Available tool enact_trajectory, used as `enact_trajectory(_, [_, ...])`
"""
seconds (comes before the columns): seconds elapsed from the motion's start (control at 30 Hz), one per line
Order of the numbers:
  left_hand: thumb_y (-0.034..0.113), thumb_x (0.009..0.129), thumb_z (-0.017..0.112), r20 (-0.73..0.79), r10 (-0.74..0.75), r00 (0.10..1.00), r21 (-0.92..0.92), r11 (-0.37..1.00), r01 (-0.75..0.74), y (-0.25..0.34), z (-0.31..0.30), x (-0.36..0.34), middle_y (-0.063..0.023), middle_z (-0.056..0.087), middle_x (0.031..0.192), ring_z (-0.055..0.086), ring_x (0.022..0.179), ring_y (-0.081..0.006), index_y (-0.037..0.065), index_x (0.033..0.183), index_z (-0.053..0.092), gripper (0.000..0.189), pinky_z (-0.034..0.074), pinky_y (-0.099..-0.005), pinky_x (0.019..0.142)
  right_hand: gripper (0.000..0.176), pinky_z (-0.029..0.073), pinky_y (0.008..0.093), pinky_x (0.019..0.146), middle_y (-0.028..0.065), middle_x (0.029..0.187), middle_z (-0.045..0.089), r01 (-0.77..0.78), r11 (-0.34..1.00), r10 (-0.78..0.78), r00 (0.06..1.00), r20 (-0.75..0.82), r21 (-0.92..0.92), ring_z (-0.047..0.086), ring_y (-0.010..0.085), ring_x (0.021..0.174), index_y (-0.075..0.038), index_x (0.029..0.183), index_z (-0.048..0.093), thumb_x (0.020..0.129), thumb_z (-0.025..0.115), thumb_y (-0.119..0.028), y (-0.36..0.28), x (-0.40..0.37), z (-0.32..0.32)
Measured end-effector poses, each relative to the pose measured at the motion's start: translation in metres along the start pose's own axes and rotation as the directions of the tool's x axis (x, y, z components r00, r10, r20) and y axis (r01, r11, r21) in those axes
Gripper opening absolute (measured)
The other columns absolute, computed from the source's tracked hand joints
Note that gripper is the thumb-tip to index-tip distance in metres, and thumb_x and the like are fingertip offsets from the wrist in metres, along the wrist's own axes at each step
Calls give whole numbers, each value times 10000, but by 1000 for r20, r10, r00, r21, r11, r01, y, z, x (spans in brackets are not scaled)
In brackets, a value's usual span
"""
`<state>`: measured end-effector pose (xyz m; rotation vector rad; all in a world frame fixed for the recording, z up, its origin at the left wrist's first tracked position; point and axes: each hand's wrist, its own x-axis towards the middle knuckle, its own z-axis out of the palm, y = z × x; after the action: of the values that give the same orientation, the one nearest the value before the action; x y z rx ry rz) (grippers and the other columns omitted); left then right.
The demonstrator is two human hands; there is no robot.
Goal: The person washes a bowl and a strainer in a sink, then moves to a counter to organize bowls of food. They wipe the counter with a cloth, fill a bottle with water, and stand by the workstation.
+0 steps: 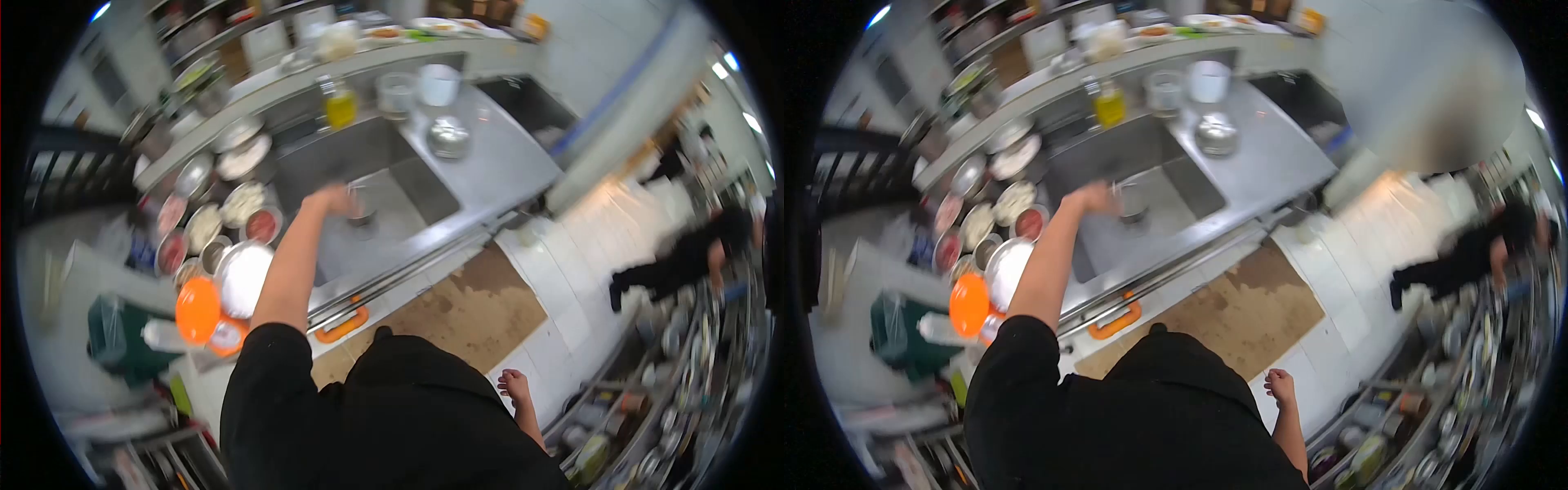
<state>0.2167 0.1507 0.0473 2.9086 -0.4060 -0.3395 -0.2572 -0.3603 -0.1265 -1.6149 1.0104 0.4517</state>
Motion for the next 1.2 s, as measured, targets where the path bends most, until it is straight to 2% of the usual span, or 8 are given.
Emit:
enact_trajectory(0.03, [598,689,730,497,-104,862,54,995,89,27,14,12,-153,693,1011,657,923,-291,4,1030,671,688,522,-438,813,275,499,306,525,86,865,659,-10,999,13,999,-49,49,631,163,659,-21,1130,594,937,543,-209,20,-10,-10])
enact_trajectory(0.07, [557,735,720,543,-245,803,20,960,279,72,14,0,-155,683,986,648,888,-287,-1,1018,672,628,514,-411,831,281,501,310,534,81,860,658,-23,995,31,996,-85,99,627,160,658,-26,1145,595,930,536,-199,44,-19,-20])
enact_trajectory(0.2, [238,800,644,-136,89,987,-98,990,-103,163,116,26,-207,629,1201,584,1143,-360,35,1212,614,460,464,-456,968,246,516,336,528,87,828,656,-164,949,239,932,-272,270,636,181,646,-32,1064,629,897,539,-188,164,-73,-52])
enact_trajectory(0.37, [404,814,683,15,-50,999,240,970,45,325,182,-39,-227,355,1487,312,1394,-386,48,1482,270,863,319,-596,1064,189,493,362,443,118,657,607,-412,788,594,705,-388,458,625,217,547,4,768,639,829,543,-147,345,-157,-41])
enact_trajectory(0.5, [344,782,626,378,154,913,426,846,-319,360,273,-93,-208,385,1482,341,1386,-378,47,1489,258,850,101,-669,1114,239,511,382,438,147,631,614,-439,615,760,551,-344,655,642,240,537,24,699,621,825,540,-161,413,-222,-1])
enact_trajectory(0.63, [515,757,695,754,236,613,240,770,-591,344,397,-97,-243,675,1079,636,1080,-357,-29,988,710,592,504,-401,905,258,526,391,443,155,637,626,-446,471,831,513,-214,762,654,247,549,28,693,618,834,536,-173,447,-251,68])
enact_trajectory(0.87, [409,791,697,805,220,551,203,770,-604,416,404,-91,-183,694,1092,664,1047,-265,8,1095,692,503,504,-381,835,255,522,375,456,107,684,641,-439,382,746,666,9,813,662,221,588,4,772,630,863,545,-219,419,-219,118])
enact_trajectory(1.2, [214,777,718,802,356,480,18,789,-614,649,440,-96,-160,695,1062,664,977,-271,-34,1104,673,413,511,-381,820,302,564,365,655,131,895,735,-496,454,778,626,-57,741,720,234,828,15,970,691,773,634,-207,409,-231,-37])
